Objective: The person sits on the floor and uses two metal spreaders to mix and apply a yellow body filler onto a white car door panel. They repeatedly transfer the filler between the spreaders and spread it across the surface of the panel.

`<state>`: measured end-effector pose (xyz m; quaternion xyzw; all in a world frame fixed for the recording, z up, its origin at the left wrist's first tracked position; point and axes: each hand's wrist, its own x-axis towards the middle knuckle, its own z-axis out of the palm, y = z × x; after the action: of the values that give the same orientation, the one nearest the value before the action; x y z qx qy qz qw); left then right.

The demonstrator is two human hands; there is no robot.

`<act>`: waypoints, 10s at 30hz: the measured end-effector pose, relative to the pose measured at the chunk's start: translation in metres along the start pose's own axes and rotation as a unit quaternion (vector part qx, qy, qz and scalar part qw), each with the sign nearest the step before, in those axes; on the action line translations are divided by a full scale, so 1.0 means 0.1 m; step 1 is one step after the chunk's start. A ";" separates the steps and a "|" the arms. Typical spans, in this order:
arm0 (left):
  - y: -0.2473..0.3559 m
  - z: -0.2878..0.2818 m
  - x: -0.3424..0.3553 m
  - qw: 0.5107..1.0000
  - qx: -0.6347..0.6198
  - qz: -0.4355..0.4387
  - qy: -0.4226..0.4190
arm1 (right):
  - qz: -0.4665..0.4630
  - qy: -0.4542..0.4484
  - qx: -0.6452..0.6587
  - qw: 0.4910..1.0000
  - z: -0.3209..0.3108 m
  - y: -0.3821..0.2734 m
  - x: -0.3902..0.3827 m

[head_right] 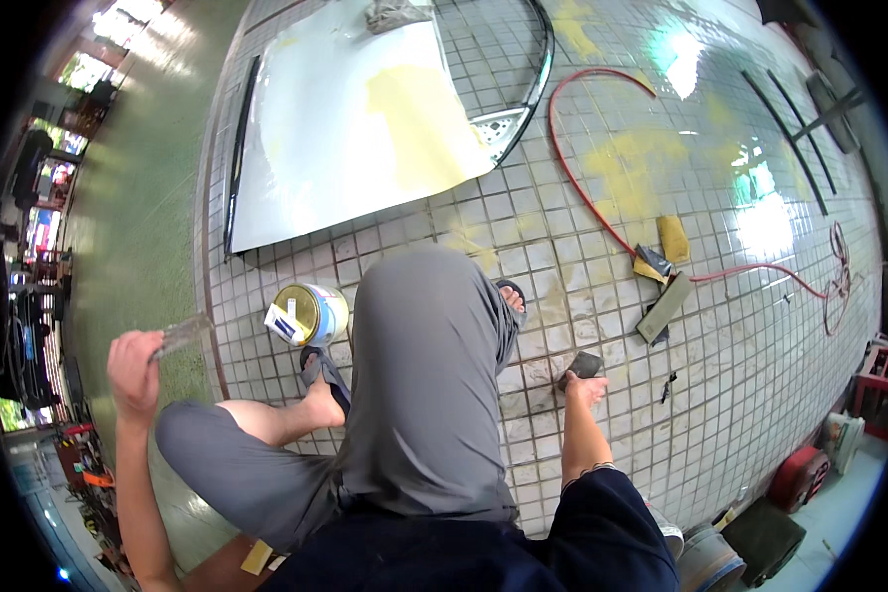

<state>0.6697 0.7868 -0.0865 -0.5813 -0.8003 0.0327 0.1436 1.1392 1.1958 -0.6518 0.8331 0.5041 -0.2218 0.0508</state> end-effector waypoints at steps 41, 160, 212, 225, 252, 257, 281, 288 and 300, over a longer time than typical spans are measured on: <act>0.62 -0.83 -1.20 0.728 -0.480 -0.239 0.427 | -0.789 -0.564 -0.034 0.242 -3.51 -0.37 -5.14; 2.75 1.15 3.33 0.362 -0.921 0.103 -0.097 | -0.098 -0.330 0.728 0.593 -3.63 -3.15 -1.58; 2.33 1.69 3.44 0.633 -0.739 -0.184 0.139 | -0.525 -0.336 0.282 0.729 -3.43 -3.26 -2.29; 2.36 1.52 3.52 0.527 -0.790 -0.311 0.039 | -0.286 -0.396 0.507 0.710 -3.61 -3.35 -2.27; 2.02 1.49 3.76 0.578 -0.790 -0.129 0.155 | -0.579 -0.237 0.297 0.721 -3.44 -3.50 -2.36; 2.10 1.53 3.74 0.563 -0.804 -0.147 0.124 | -0.595 -0.257 0.190 0.737 -3.52 -3.50 -2.26; 1.93 1.24 3.74 0.432 -0.826 -0.358 0.054 | -0.428 -0.416 0.615 0.515 -3.80 -3.46 -2.09; 2.00 1.34 3.69 0.519 -0.768 -0.370 0.062 | -0.572 -0.192 0.492 0.628 -3.45 -3.46 -2.43; 2.11 1.41 3.64 0.565 -0.741 -0.353 0.079 | -0.533 -0.201 0.416 0.709 -3.47 -3.44 -2.41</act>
<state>0.7227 1.2130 -0.1981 -0.1550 -0.6703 -0.6716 -0.2749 0.8584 1.2733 -0.1920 0.2982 0.6991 -0.5611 -0.3280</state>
